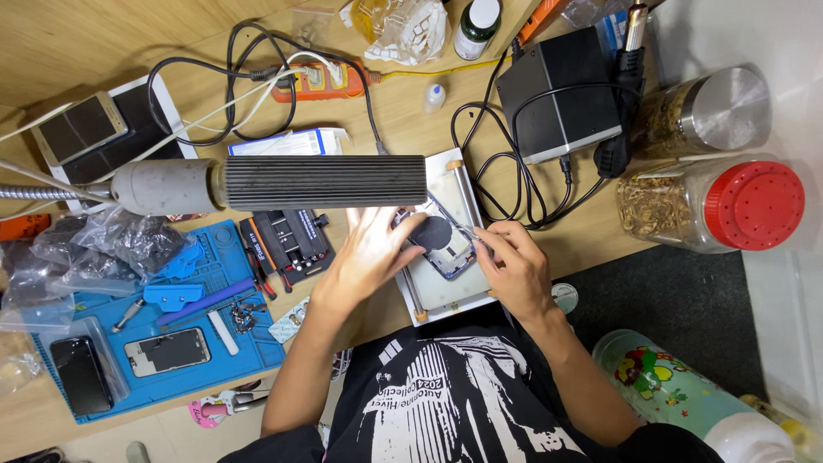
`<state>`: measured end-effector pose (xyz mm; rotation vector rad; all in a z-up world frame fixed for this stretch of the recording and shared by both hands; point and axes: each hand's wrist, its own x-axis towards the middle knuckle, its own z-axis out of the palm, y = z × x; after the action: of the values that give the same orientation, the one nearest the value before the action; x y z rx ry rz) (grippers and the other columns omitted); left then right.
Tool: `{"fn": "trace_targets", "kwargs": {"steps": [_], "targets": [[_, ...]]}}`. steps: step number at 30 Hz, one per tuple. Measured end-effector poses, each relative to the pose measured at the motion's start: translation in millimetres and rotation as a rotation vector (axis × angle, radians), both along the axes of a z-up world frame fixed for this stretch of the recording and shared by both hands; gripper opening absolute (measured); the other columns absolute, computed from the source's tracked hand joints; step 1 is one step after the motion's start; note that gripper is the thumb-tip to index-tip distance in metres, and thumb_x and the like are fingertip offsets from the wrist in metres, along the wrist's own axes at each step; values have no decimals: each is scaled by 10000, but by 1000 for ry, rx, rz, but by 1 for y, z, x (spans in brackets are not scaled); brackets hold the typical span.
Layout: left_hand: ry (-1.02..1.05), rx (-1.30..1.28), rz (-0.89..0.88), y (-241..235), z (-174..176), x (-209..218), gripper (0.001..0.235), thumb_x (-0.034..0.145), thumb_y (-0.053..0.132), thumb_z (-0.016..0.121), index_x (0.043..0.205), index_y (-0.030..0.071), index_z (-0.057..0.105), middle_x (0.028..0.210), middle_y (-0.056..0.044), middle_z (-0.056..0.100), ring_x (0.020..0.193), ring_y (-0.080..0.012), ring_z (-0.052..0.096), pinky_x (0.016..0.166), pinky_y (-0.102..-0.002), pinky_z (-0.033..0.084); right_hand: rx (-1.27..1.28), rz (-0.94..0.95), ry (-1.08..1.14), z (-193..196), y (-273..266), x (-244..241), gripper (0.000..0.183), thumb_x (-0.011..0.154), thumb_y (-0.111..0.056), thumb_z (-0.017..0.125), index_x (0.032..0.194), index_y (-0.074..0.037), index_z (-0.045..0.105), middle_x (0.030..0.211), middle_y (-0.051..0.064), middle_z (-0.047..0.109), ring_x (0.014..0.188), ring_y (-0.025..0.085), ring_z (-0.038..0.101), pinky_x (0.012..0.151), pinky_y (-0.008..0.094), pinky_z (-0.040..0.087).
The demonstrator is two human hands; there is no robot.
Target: The person uses a small metal tool to scrape and adjust components on a disassembled mobile phone placed on a workbench. The person repeatedly scrapes the same area of the phone's internal frame and occasionally repositions the phone.
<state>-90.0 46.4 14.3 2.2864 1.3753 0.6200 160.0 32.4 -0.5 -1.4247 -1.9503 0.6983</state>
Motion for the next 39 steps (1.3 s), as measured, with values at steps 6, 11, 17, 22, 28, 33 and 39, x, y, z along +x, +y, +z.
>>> {"fn": "trace_targets", "kwargs": {"steps": [6, 11, 17, 22, 28, 33, 39], "targets": [[18, -25, 2, -4, -8, 9, 474, 860, 280, 803, 1271, 100, 650, 1224, -102, 604, 1141, -307, 563, 975, -512, 359, 52, 72, -56, -5, -4, -3, 239, 888, -5, 770, 1123, 10, 730, 1045, 69, 663, 738, 145, 700, 621, 276, 558], [41, -97, -29, 2, -8, 7, 626, 793, 270, 819, 1352, 86, 607, 1195, -145, 586, 1125, -353, 565, 953, -528, 380, 109, -1, -132, -10, -11, -11, 221, 881, -11, 777, 1098, -5, 738, 1020, 65, 661, 726, 186, 688, 627, 311, 550], [4, -169, -45, 5, -7, 4, 676, 764, 229, 838, 1368, 72, 580, 1261, -181, 580, 1175, -405, 555, 929, -529, 407, 133, -51, -177, -16, -14, -17, 221, 883, -3, 776, 1100, -9, 737, 1035, 70, 655, 689, 182, 665, 599, 329, 529], [-35, -151, -66, 10, -3, 5, 719, 713, 171, 863, 1355, 52, 564, 1280, -209, 565, 1208, -441, 530, 973, -541, 413, 139, -59, -175, -16, -15, -20, 228, 885, -12, 784, 1108, -8, 736, 1061, 74, 649, 676, 175, 656, 588, 327, 524], [-45, -136, -100, 16, 2, 5, 804, 699, 114, 850, 1427, 39, 518, 1298, -237, 574, 1197, -458, 542, 962, -526, 428, 157, -73, -188, -16, -18, -21, 232, 886, -19, 788, 1112, -8, 738, 1067, 78, 653, 686, 176, 656, 591, 329, 523], [-27, -197, -131, 20, 1, 6, 829, 699, 103, 851, 1442, 20, 492, 1323, -244, 568, 1224, -452, 544, 1012, -513, 427, 192, -64, -212, -17, -17, -22, 243, 888, -18, 786, 1126, -8, 737, 1078, 78, 651, 720, 181, 669, 616, 318, 540], [-43, -176, -132, 19, 4, 7, 852, 697, 86, 839, 1458, 21, 463, 1438, -242, 530, 1327, -451, 494, 1079, -500, 396, 180, -58, -235, -16, -21, -25, 307, 851, 58, 745, 1156, 27, 729, 1139, 101, 634, 808, 207, 686, 695, 331, 556]]}}
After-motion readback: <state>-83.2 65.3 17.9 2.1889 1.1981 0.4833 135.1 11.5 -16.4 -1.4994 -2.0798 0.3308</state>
